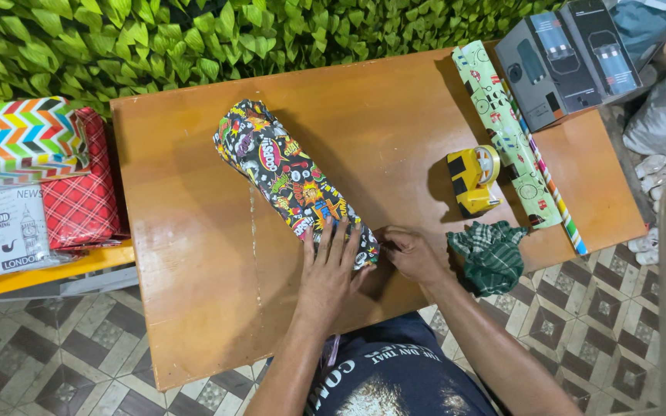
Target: The person wraps a long cylindrical object with comic-themed wrapping paper on a wooden table. They fold and tuck the paper at both ends, smooth the surface, and use a tape dispenser to secure the paper. The wrapped item remains on the table at the end of the clip.
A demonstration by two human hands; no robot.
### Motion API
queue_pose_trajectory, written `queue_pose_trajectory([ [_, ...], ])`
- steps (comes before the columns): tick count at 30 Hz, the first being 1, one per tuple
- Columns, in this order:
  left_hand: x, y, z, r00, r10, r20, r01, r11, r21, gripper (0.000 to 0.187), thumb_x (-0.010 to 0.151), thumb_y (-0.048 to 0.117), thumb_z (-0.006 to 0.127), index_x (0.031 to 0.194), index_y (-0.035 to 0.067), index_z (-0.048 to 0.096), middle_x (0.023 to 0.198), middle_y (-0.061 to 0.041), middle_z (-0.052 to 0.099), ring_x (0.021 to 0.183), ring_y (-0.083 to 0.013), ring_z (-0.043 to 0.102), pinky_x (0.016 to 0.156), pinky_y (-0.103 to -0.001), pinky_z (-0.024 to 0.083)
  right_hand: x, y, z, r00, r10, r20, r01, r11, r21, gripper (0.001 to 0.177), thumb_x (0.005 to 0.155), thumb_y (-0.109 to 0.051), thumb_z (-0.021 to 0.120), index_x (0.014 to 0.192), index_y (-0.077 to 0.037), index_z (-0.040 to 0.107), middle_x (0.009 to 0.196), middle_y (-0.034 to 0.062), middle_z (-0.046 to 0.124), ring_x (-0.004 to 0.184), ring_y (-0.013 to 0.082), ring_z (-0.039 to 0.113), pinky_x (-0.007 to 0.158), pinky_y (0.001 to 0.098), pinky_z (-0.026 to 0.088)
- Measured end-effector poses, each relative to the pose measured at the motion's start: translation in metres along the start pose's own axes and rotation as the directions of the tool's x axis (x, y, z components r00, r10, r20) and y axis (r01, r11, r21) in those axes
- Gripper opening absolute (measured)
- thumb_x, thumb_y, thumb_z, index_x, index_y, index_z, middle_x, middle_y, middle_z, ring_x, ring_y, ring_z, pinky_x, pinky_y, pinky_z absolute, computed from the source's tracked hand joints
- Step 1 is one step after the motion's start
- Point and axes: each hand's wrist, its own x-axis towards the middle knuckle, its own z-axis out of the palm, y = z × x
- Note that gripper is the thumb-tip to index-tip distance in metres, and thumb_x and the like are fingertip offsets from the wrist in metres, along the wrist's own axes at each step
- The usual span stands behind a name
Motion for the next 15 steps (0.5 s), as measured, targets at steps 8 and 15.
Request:
queue_pose_trajectory([
  [8, -0.003, 0.002, 0.013, 0.998, -0.063, -0.027, 0.065, 0.996, 0.065, 0.076, 0.080, 0.043, 0.076, 0.145, 0.012, 0.053, 0.154, -0.007, 0.045, 0.151, -0.0325, 0.028, 0.115, -0.078, 0.014, 0.012, -0.022, 0.003, 0.997, 0.076, 0.023, -0.080, 0.965, 0.250, 0.012, 0.092, 0.006, 0.064, 0.102, 0.003, 0.071, 0.114, 0.0068, 0.070, 0.111, 0.0148, 0.064, 0.099, 0.0298, 0.050],
  [15, 0.002, 0.010, 0.008, 0.987, -0.130, -0.096, 0.121, 0.989, -0.090, 0.075, 0.078, 0.031, 0.082, 0.142, 0.006, 0.053, 0.154, -0.013, 0.043, 0.151, -0.0406, 0.027, 0.115, -0.078, 0.014, 0.011, -0.036, 0.017, 0.987, 0.157, -0.029, -0.100, 0.753, 0.651, 0.005, 0.100, -0.002, 0.060, 0.100, -0.002, 0.065, 0.139, 0.0104, 0.066, 0.122, 0.0135, 0.062, 0.106, 0.0297, 0.048],
])
